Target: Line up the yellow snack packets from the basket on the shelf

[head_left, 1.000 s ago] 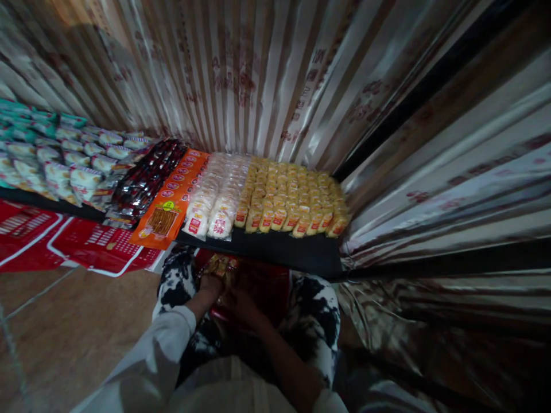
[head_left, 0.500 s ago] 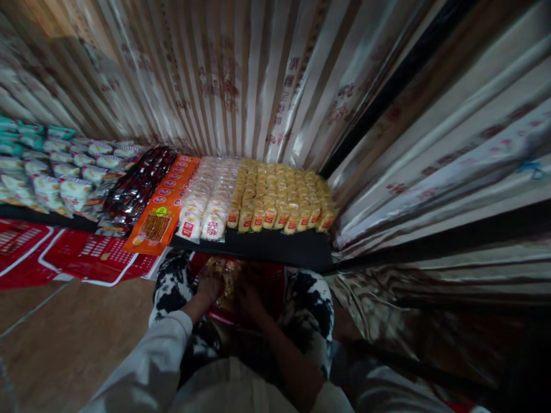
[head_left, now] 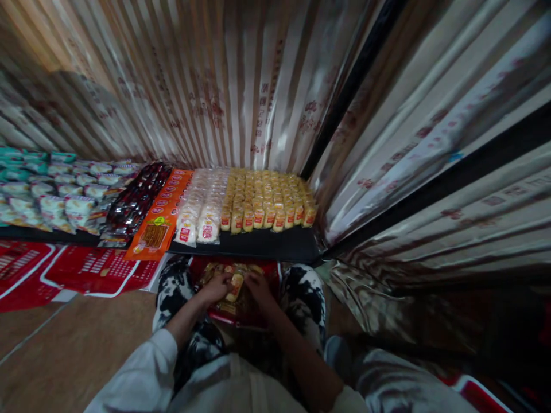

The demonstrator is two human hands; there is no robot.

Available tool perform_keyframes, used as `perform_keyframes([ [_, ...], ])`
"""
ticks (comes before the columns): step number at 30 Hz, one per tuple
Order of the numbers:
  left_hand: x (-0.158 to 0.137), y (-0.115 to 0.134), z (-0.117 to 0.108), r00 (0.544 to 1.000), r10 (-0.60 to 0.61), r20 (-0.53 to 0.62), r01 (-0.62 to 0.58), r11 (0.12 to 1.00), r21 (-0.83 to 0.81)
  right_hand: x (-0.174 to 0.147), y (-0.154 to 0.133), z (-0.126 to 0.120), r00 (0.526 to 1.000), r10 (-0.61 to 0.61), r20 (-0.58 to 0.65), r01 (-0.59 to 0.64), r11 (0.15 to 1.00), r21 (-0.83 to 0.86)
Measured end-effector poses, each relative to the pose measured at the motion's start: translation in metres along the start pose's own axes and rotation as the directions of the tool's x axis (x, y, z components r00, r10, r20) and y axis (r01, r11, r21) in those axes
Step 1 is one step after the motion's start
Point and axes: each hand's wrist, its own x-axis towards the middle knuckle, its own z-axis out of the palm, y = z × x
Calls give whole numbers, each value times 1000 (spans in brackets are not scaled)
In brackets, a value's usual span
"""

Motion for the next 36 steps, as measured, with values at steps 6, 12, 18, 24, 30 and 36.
perform_keyframes([
  [6,-13,22,-3,1000,21,-17,-26,940,-341,-7,-30,-13,1000,-3,-11,4,998,67],
  [12,-9,46,-1,989,132,-63,-145,932,-333,-3,-46,-25,999,-45,11,44,995,90],
  [18,10,76,8,963,262,-60,-267,912,-312,-8,-58,-41,943,-232,-240,238,971,-5],
  [24,44,118,22,909,344,-234,-370,926,-77,-20,-74,-66,720,-555,-416,388,820,-421],
  [30,80,166,39,850,420,-319,-410,907,101,-11,-70,-87,667,-627,-401,389,753,-530],
  [36,111,196,57,772,533,-345,-467,845,261,11,-69,-110,674,-579,-459,315,787,-530],
])
